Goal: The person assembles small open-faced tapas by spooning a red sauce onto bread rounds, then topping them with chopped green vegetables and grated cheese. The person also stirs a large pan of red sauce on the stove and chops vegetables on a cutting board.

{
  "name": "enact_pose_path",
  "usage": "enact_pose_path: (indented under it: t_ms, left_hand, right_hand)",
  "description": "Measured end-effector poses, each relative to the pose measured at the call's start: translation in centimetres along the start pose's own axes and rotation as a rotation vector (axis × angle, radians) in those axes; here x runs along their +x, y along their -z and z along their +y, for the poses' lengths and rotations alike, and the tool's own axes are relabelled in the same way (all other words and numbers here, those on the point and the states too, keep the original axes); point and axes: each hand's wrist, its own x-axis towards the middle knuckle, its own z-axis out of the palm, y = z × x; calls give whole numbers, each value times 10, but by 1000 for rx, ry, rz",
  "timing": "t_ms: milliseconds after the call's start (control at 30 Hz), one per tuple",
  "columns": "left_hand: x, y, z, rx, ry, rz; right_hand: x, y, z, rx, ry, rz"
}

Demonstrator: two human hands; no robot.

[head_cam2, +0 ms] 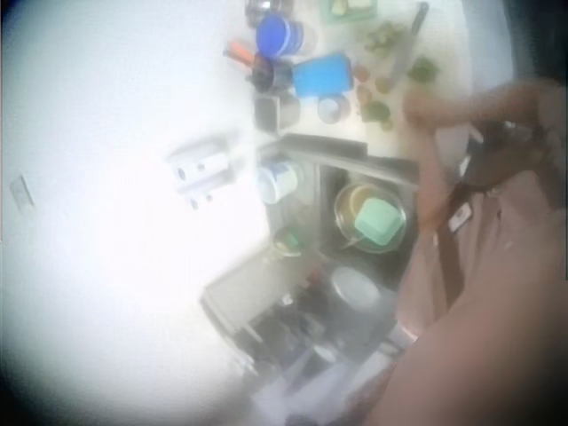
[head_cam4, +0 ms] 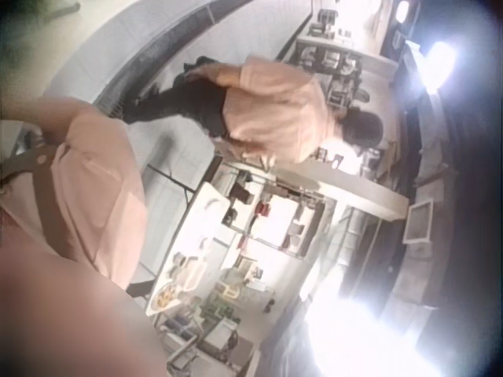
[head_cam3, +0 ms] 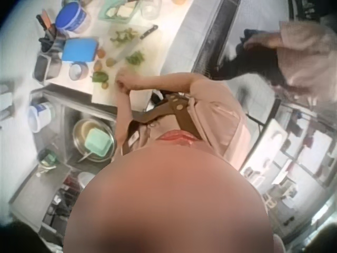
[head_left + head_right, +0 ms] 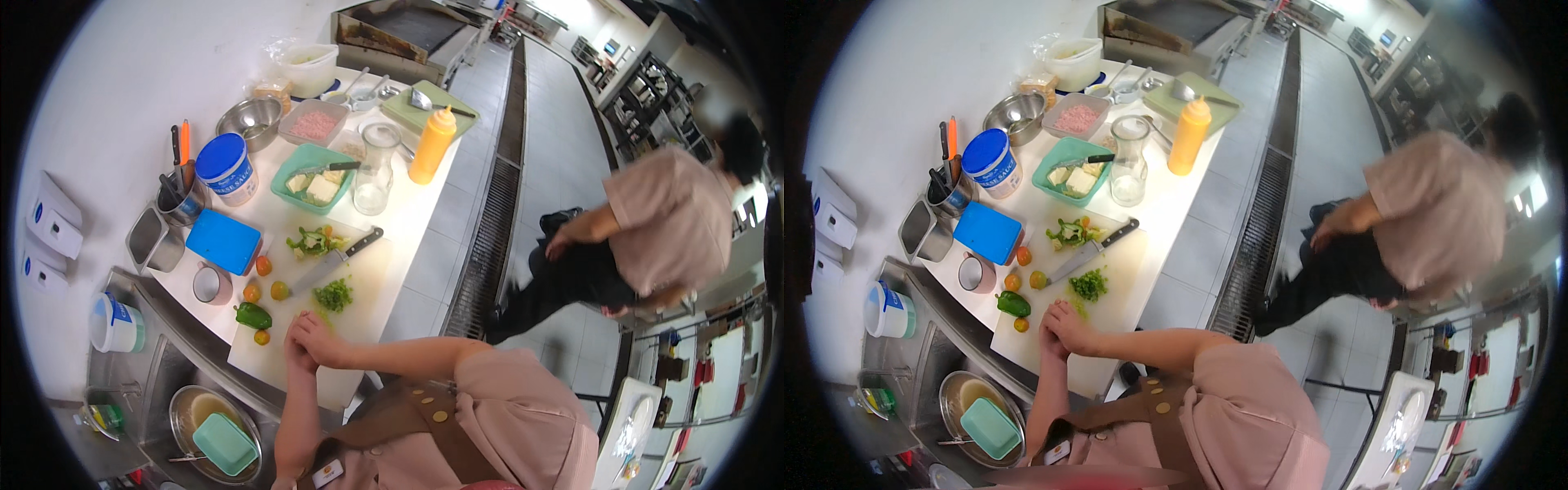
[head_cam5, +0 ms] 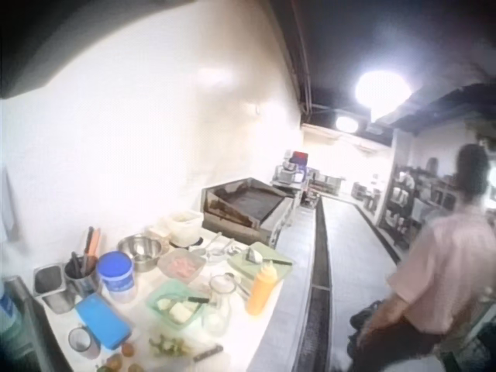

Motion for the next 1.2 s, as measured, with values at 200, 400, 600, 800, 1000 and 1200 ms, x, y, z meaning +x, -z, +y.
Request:
enact_pose_path:
  t_ms: [200,400,600,800,1000,1200]
  left_hand:
    - [8,1,-24,207,159,-66]
    - [9,-13,-81,359,185,-47]
    - [1,-29,-155,402,511,-43]
    - [-55,-19,-267,518,841,-133]
    - [-165,33,-380,526,1270,-114]
    - [-299,95,-466,530,1624,-210]
  right_hand:
    - [-4,50,-9,-53,-214,-184]
    - [-23,143,-53,296,-654,296]
    - [-73,206,-107,197,-769,393]
    - [-173,254,-187,-494,-644,290]
    - [-311,258,-301,-926,-912,140]
    - [-425,245,-422,-1039,-1142,310]
